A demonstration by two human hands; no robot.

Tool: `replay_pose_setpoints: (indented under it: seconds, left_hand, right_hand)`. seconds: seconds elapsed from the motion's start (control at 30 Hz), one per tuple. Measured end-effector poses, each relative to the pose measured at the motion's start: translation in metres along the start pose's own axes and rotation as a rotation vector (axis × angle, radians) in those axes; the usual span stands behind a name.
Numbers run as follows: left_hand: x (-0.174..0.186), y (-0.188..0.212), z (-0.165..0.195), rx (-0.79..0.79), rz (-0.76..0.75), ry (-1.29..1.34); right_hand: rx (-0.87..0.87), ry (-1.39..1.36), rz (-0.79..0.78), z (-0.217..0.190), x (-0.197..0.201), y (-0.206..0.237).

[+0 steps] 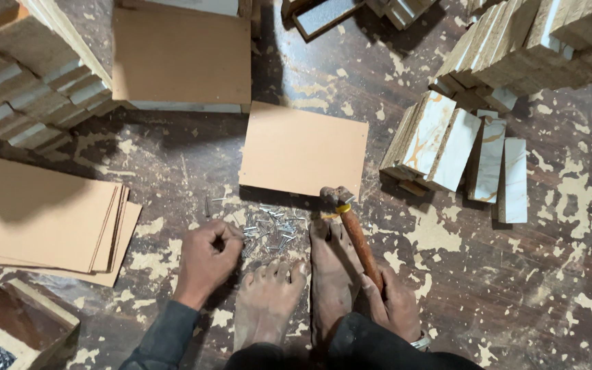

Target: The person hammers nails into small rectangular wooden boards on a work table, picking nails one at a time from a pile and driving them along the board edges. They reposition and turn the boards between nails and set finished boards onto a stack beside the work area.

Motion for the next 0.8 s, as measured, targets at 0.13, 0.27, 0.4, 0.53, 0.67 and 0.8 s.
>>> replay_pose_setpoints:
  seconds: [0.13,0.27,0.4,0.53,0.67,0.8]
  left_hand:
    - [-0.004,0.003,-0.009,0.045,-0.071,0.145]
    - [-0.007,0.006,-0.014,0.225,-0.107,0.247]
    - [-0.005,0.007,-0.010,0.309,-0.130,0.187]
    - [-0.006,0.006,-0.001,0.229,-0.003,0.089]
    - [-0.003,0.008,0.007,0.140,0.160,-0.050]
    - [0.001,0.009,0.013,0.139,0.194,-0.089]
  right_hand:
    - [0.038,-0.039,0.003,-0.003,0.001,-0.001]
    - [0.070,-0.045,0.019,-0.005,0.002,0.000]
    - [0.010,-0.049,-0.029,-0.005,0.002,-0.001]
    - [-0.082,-0.025,-0.100,-0.006,0.002,-0.002]
    - [0.055,-0.086,-0.010,-0.009,0.003,-0.002]
    - [0.025,-0.067,-0.044,-0.006,0.001,0.000]
Point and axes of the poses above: each hand's wrist, its own y-axis away from the middle knuckle, its own x-axis out of the back of the hand, z = x × y, the point moved 1 cm from there along -y, towards the middle knuckle, and after that the axes turned 13 degrees about x, right-handed, at the moved point
